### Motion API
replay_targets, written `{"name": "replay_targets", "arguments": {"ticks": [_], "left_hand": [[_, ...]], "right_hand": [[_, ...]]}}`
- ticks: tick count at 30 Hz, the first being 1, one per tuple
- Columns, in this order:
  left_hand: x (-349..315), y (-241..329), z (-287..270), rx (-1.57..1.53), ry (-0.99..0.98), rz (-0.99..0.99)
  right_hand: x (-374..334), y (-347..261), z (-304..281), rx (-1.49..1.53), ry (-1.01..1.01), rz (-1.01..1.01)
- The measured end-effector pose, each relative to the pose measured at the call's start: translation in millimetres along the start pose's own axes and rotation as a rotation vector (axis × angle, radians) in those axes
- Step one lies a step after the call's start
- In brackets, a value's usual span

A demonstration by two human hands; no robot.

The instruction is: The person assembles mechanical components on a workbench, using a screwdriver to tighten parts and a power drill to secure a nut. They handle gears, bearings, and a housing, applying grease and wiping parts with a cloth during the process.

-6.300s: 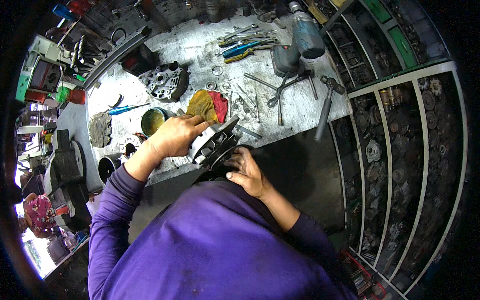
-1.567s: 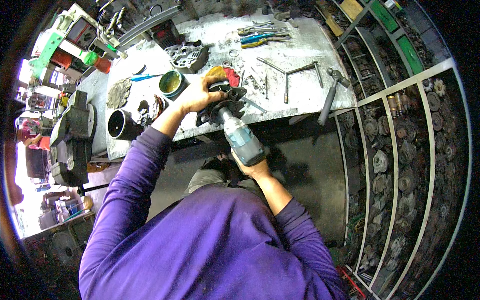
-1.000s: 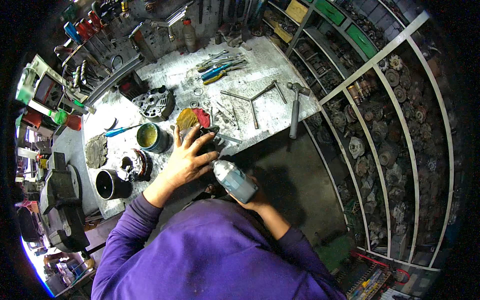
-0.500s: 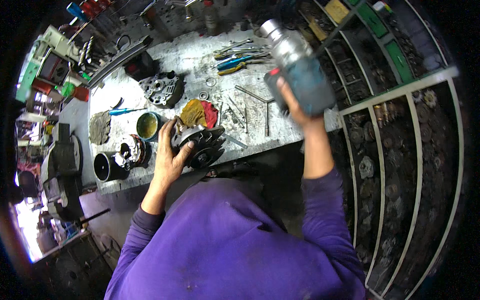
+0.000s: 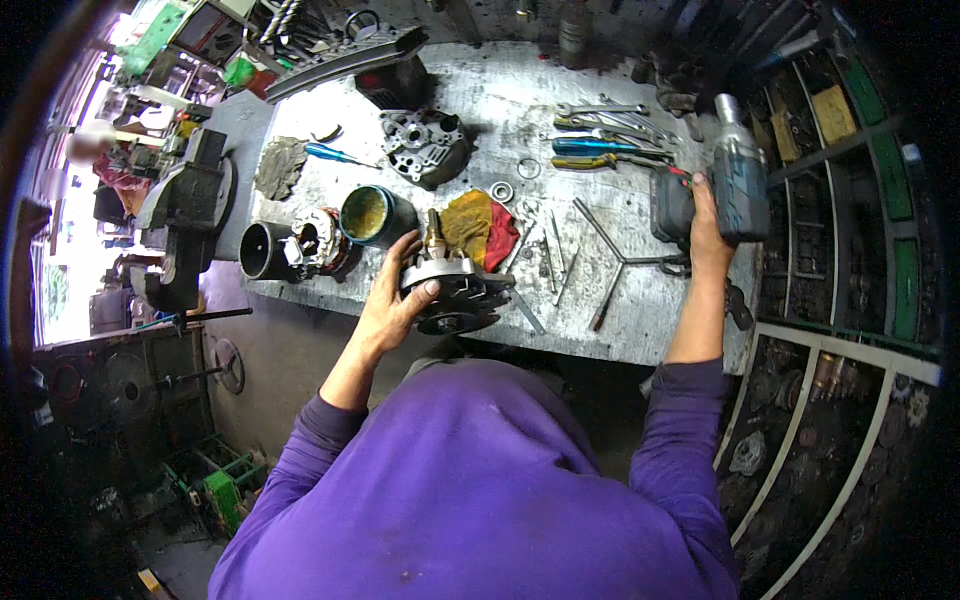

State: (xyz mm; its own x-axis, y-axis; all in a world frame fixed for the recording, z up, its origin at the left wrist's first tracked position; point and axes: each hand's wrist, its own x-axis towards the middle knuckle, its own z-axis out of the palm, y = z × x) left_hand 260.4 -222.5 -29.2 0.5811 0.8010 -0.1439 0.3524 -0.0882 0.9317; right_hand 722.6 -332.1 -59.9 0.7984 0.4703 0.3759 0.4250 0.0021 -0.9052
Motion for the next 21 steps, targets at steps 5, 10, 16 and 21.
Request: {"name": "replay_targets", "arguments": {"ticks": [5, 10, 16, 21], "left_hand": [[14, -1, -17, -0.137, 0.012, -0.326], [51, -1, -40, -0.019, -0.324, -0.546], [81, -3, -45, -0.081, -0.66, -0.679], [72, -14, -30, -0.31, -0.719, -0.76]], "right_hand": [[-21, -13, -5, -0.149, 0.078, -0.123], [-92, -41, -18, -0.045, 0.153, 0.136], [-213, -98, 49, 0.265, -0.629, 0.923], [-269, -135, 111, 0.269, -0.495, 0.938]]}}
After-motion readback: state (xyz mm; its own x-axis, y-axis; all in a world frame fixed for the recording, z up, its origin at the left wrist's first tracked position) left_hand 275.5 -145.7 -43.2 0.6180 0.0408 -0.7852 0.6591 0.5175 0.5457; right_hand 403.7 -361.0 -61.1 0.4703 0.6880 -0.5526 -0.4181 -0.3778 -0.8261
